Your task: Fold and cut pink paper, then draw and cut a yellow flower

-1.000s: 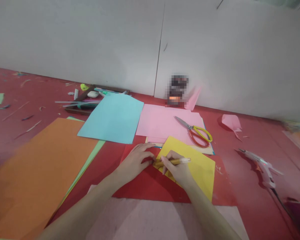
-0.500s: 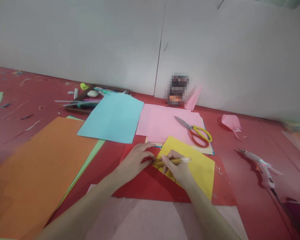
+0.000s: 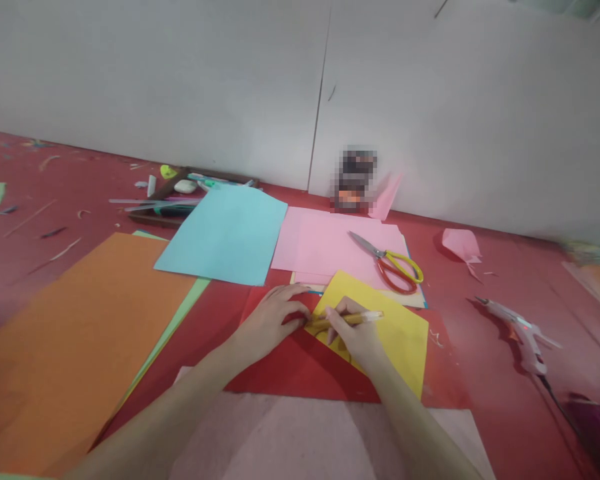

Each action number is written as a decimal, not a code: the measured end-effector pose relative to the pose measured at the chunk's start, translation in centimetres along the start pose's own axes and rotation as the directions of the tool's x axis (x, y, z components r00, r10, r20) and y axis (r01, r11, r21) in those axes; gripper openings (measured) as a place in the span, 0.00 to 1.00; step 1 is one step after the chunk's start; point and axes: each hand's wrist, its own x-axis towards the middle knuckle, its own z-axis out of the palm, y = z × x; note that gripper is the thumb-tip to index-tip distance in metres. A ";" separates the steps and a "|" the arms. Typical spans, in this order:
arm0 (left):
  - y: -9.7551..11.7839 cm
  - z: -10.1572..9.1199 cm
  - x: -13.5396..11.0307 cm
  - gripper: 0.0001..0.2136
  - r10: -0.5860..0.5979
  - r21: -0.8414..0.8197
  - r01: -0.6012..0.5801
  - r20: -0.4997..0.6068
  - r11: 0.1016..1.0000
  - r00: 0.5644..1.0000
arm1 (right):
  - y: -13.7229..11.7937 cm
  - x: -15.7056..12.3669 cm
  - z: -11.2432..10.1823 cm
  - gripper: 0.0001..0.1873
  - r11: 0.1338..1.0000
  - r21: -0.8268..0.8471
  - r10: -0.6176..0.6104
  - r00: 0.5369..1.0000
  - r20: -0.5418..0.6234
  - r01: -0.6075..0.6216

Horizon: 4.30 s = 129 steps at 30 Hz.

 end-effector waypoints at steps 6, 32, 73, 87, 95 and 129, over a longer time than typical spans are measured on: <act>-0.1 0.0 0.0 0.09 -0.001 0.006 0.001 0.001 1.000 1.000 | 0.0 -0.1 0.0 0.14 0.999 0.039 0.007 0.999 0.052 -0.009; 0.1 0.0 -0.1 0.08 0.019 0.009 -0.019 -0.010 1.000 1.000 | 0.0 0.0 0.0 0.16 0.999 0.031 0.021 1.000 0.016 -0.022; 0.1 0.0 -0.1 0.08 -0.014 0.016 0.014 0.015 1.000 1.000 | 0.4 0.2 -0.2 0.16 1.000 0.006 0.013 1.000 -0.026 -0.013; 0.0 0.0 0.0 0.08 0.014 0.027 -0.014 -0.006 1.000 1.000 | 0.1 0.2 -0.3 0.16 0.999 -0.036 0.006 0.999 -0.038 -0.008; -0.1 0.1 0.0 0.08 0.005 0.024 -0.005 -0.004 1.000 1.000 | 0.4 0.1 -0.1 0.15 1.000 0.014 0.021 1.000 0.004 -0.021; 0.0 0.1 -0.1 0.09 -0.011 0.011 0.011 0.007 1.000 1.000 | -0.2 0.1 -0.1 0.17 0.999 -0.028 0.044 0.996 -0.075 -0.046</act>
